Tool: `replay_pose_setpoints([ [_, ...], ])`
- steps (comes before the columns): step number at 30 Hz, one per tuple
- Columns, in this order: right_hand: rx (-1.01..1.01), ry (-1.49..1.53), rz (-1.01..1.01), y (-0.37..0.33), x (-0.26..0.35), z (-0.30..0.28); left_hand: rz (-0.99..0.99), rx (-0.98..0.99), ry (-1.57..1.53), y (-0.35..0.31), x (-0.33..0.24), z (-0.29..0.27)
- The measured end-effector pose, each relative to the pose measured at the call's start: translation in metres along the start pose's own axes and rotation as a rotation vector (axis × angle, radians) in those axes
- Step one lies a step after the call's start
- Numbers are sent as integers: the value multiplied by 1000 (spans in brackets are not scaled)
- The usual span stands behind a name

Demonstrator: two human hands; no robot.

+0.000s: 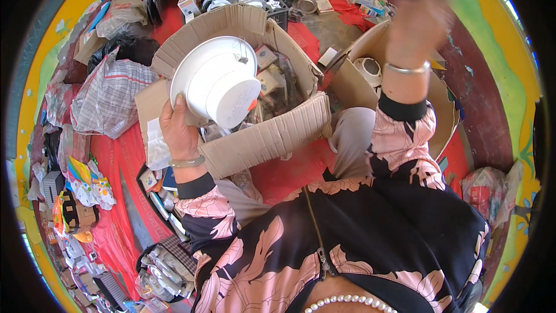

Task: The person cleans a white plate using a cloth by hand, rotating and wiping both sides of the plate.

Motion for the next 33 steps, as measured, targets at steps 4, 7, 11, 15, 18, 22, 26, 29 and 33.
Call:
replay_pose_setpoints([
  [4,845,-263,151,-81,-30,37,-5,21,-7,8,8,8],
  [7,1478,-150,357,-163,-78,61,-14,-12,-16,8,11,5],
  [11,490,-160,100,-44,-47,45,-9,-44,-104,-6,-6,0],
  [15,250,-360,-151,8,10,6,-18,-13,-130,5,2,-1],
  [18,1080,-291,102,-93,-46,54,-38,10,-144,13,15,-1],
  [22,1217,8,246,-116,-52,64,-48,-2,-166,10,11,8],
  [26,552,230,100,-19,-6,85,-60,-42,-225,1,0,-8],
  [29,1,367,-96,39,64,81,-168,-67,-410,13,27,-3],
  [33,202,30,-589,24,74,107,-199,-52,-413,16,34,10],
])
Point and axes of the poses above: each hand's wrist, its own y-axis towards the middle knuckle, its own z-axis out of the palm, x = y × z, the point moved 4 cm from there along y, towards the middle knuckle, and after that the axes turned 10 degrees about y, right-handed, at the moved point
